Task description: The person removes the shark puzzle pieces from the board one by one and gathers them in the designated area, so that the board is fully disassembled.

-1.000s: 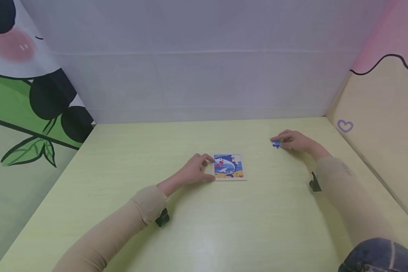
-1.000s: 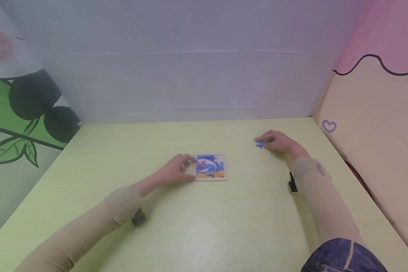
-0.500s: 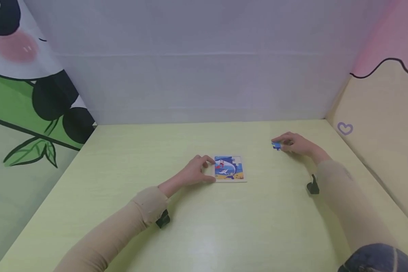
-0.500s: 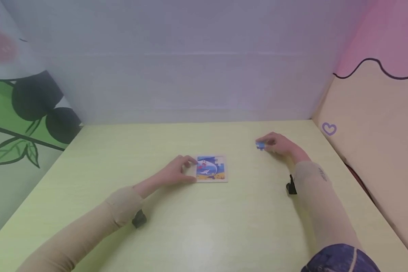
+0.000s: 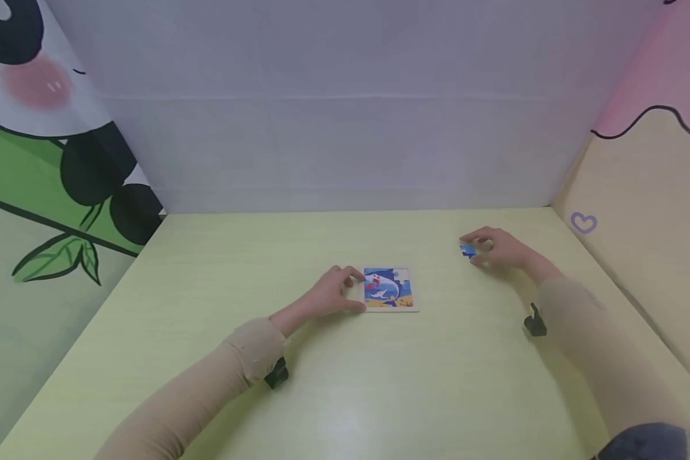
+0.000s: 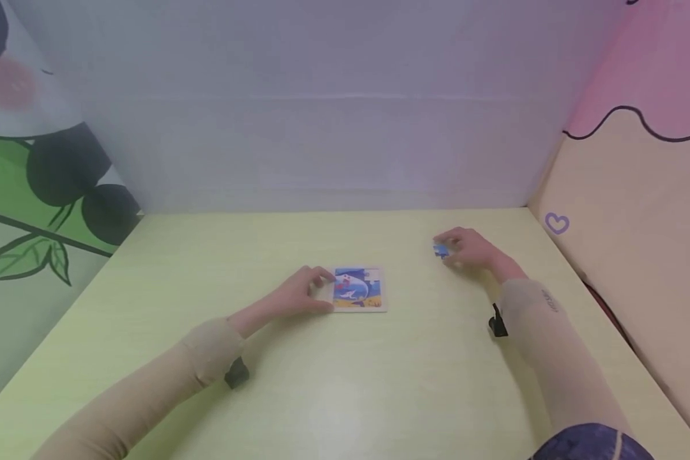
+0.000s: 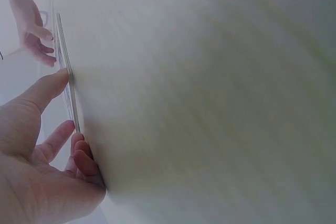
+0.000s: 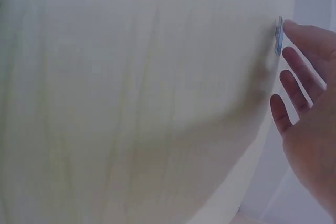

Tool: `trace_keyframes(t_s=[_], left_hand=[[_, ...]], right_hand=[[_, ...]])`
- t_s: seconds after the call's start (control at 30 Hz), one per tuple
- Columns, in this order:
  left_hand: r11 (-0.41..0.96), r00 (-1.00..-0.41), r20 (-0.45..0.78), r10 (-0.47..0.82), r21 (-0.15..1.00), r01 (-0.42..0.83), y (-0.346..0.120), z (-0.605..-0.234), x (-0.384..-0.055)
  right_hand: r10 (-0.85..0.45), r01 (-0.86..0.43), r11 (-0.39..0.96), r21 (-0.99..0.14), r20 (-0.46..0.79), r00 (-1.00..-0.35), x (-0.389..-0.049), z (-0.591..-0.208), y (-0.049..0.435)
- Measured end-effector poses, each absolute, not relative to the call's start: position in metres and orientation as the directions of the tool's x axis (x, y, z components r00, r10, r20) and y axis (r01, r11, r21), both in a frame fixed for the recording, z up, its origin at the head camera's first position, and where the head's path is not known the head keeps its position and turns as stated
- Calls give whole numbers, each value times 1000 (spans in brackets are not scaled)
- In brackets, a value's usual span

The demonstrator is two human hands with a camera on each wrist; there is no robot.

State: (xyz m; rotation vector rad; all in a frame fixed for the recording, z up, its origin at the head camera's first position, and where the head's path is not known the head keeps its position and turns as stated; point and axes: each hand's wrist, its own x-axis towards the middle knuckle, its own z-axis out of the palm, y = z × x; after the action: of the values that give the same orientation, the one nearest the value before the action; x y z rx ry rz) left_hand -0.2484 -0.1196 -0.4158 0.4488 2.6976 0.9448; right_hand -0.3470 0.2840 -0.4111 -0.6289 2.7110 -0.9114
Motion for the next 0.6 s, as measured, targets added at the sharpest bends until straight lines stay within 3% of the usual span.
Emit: trace_keyframes(t_s=[0.37,0.6], left_hand=[[739,-922,-126,366,642,205,-119,-417,-248],[739,-925,-133,357,645,192,-119,-417,-248]], right_hand=[[-452,-429,677,-598,123,-884,-342,-420,238],[-440,-432,676,-597,144,-886,-322,-419,189]])
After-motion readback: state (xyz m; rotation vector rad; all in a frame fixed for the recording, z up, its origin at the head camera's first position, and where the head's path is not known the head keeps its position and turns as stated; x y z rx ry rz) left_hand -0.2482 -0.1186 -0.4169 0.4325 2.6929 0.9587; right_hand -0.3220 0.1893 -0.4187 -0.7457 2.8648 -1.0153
